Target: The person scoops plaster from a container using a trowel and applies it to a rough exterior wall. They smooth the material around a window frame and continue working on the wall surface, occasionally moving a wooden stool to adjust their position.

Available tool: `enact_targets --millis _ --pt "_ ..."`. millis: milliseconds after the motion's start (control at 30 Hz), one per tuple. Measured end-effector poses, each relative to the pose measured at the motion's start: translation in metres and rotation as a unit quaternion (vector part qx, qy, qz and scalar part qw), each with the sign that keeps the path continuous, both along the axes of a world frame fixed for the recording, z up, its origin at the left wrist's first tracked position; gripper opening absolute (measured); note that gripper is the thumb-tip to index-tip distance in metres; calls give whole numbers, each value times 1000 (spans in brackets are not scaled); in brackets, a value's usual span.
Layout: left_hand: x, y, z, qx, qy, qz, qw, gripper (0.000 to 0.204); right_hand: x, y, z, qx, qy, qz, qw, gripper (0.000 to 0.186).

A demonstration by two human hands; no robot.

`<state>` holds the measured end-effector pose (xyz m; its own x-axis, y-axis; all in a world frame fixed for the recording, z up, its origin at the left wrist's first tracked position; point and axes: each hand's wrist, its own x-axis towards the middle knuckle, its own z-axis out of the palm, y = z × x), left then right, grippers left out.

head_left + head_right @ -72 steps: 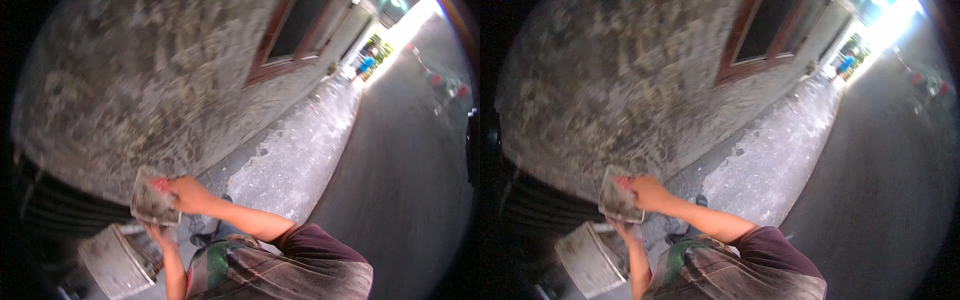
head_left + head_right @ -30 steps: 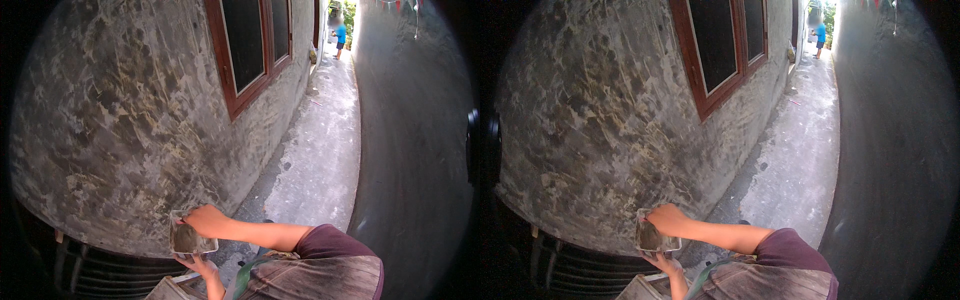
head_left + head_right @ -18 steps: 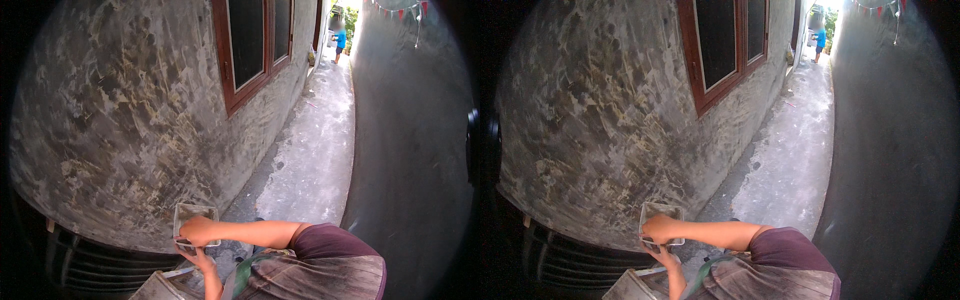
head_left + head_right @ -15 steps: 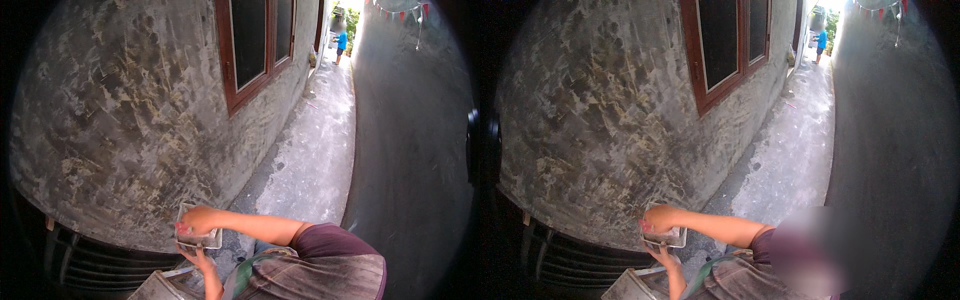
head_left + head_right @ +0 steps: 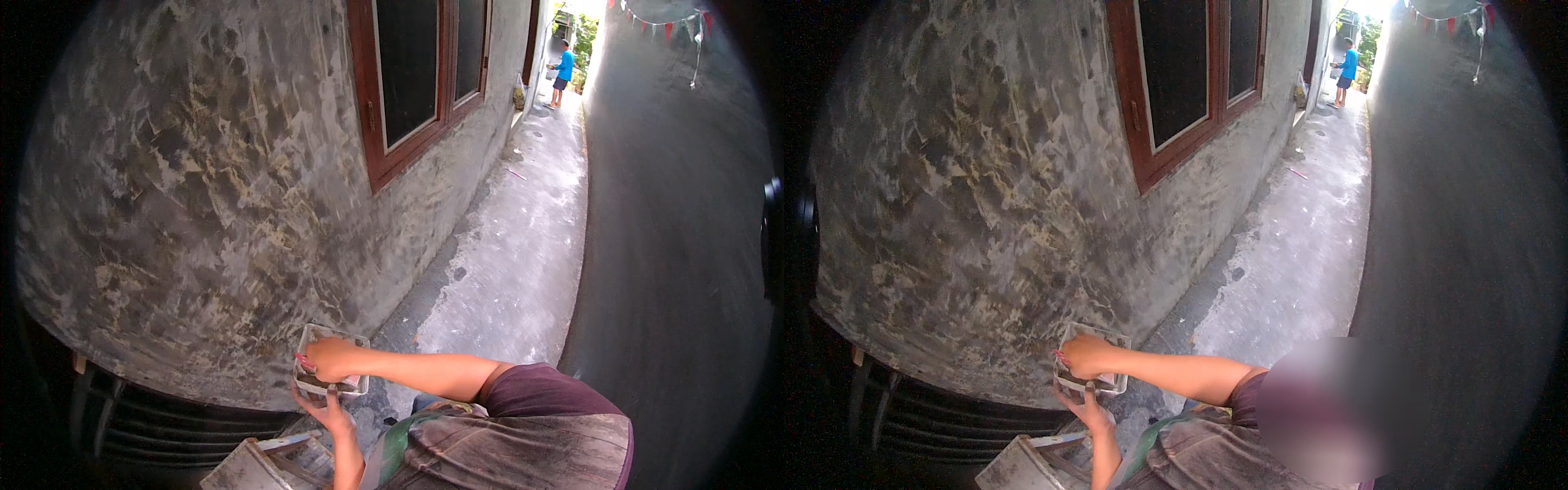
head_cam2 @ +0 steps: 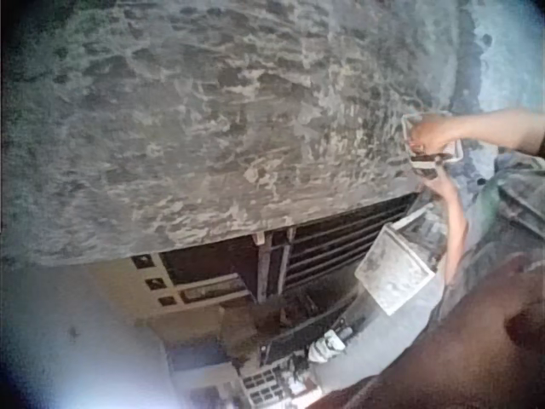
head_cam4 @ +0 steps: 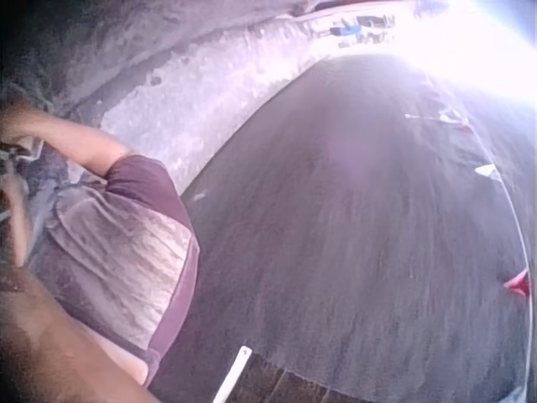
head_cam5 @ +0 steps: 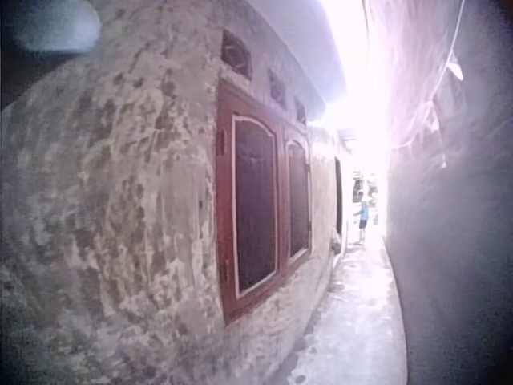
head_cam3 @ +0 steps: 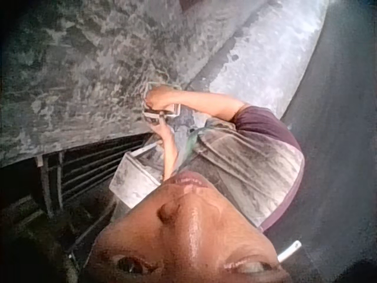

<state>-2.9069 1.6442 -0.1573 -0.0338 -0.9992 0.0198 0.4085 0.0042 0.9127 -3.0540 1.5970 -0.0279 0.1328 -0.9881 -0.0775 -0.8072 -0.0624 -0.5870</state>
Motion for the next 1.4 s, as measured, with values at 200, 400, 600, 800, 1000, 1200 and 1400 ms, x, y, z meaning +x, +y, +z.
enact_targets --millis 200,400,600,800,1000,1200,1400 --pt "-17 -9 -6 -32 -57 -29 997 93 -72 -20 -38 39 -212 -180 960 30" --pt "-40 9 18 103 -31 39 993 94 -131 -1 -36 -26 -238 -67 969 32" --pt "-82 5 50 34 115 -32 992 99 -137 33 64 -105 64 158 980 33" --pt "-98 17 65 -6 141 -43 989 98 -151 27 89 -204 102 238 944 26" --pt "-103 18 48 3 125 -27 992 101 -152 29 56 -233 161 352 892 25" --pt "-125 27 51 -9 141 -45 989 90 -180 12 85 -228 149 332 903 22" --pt "-124 16 56 31 202 -1 979 78 -187 33 67 -175 189 392 883 23"
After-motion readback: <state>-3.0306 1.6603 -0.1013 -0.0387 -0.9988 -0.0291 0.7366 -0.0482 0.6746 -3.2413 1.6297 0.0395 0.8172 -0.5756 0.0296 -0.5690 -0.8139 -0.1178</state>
